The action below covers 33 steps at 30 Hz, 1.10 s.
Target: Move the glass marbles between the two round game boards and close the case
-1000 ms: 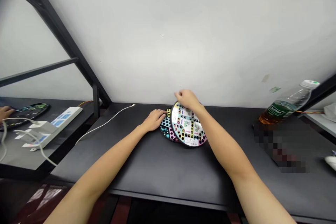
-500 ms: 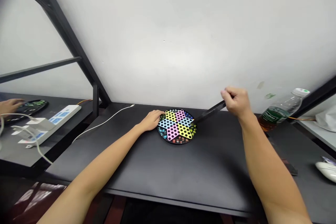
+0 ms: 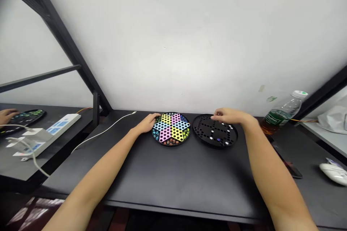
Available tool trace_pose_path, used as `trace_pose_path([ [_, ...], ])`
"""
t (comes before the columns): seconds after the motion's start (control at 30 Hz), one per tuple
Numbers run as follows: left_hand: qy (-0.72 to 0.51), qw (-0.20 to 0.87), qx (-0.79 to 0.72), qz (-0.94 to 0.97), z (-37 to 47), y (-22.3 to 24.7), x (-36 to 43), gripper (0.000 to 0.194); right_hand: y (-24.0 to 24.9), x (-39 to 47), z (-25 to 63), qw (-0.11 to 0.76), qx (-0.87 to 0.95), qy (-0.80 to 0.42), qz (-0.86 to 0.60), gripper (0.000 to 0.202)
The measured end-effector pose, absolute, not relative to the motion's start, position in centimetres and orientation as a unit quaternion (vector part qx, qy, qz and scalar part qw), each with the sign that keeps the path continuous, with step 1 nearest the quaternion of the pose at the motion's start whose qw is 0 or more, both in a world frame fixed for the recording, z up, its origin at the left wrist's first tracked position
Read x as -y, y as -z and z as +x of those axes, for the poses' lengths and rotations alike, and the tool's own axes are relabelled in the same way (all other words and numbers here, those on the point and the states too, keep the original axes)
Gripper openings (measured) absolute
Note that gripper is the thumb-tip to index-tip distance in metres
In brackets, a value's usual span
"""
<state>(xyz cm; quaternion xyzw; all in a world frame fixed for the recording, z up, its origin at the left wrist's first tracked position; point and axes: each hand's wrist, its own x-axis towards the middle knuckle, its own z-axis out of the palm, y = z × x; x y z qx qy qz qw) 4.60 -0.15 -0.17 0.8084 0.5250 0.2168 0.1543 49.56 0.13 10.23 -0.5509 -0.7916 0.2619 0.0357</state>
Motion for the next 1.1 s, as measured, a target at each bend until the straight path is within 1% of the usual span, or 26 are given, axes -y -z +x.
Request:
trace_pose_path([
  [0.1,-0.22,0.149,-0.521,0.811,4.5,0.5,0.0,0.047,-7.9,-1.0,47.4,-0.033,0.777,-0.25,-0.577,0.046],
  [0.23,-0.222,0.141,-0.514,0.817,4.7,0.5,0.2,0.048,-4.9,-2.1,45.8,-0.073,0.78,-0.221,-0.581,0.044],
  [0.37,-0.218,0.13,-0.512,0.821,5.3,0.3,0.6,0.05,-3.6,-2.9,46.7,-0.067,0.788,-0.181,-0.584,0.048],
  [0.47,-0.213,0.113,-0.513,0.824,6.0,0.1,1.1,0.052,-4.1,-2.5,46.4,-0.052,0.781,-0.142,-0.606,0.05],
  [0.53,-0.217,0.099,-0.514,0.824,6.6,0.2,1.4,0.054,-5.2,-1.4,44.7,-0.025,0.791,-0.103,-0.603,0.047],
  [0.63,-0.229,0.091,-0.497,0.832,7.3,0.2,1.8,0.058,-6.8,2.2,40.0,0.029,0.857,-0.079,-0.508,0.04],
  [0.73,-0.217,0.09,-0.47,0.851,7.8,0.0,2.0,0.059,-7.4,6.7,34.7,0.001,0.903,-0.09,-0.419,0.036],
  [0.8,-0.197,0.075,-0.477,0.853,8.0,-0.4,2.2,0.058,-7.0,9.2,32.3,-0.016,0.905,-0.03,-0.425,0.036],
  [0.87,-0.18,0.055,-0.493,0.849,8.2,-1.0,2.5,0.057,-6.3,10.7,31.1,-0.021,0.895,0.026,-0.445,0.038],
  [0.93,-0.162,0.028,-0.503,0.848,8.6,-1.5,2.9,0.051,-5.7,11.2,30.9,-0.018,0.888,0.05,-0.457,0.041],
  [1.1,-0.111,-0.069,-0.526,0.84,9.9,-2.4,4.2,0.03,-5.3,10.2,32.1,-0.019,0.885,0.034,-0.464,0.04],
])
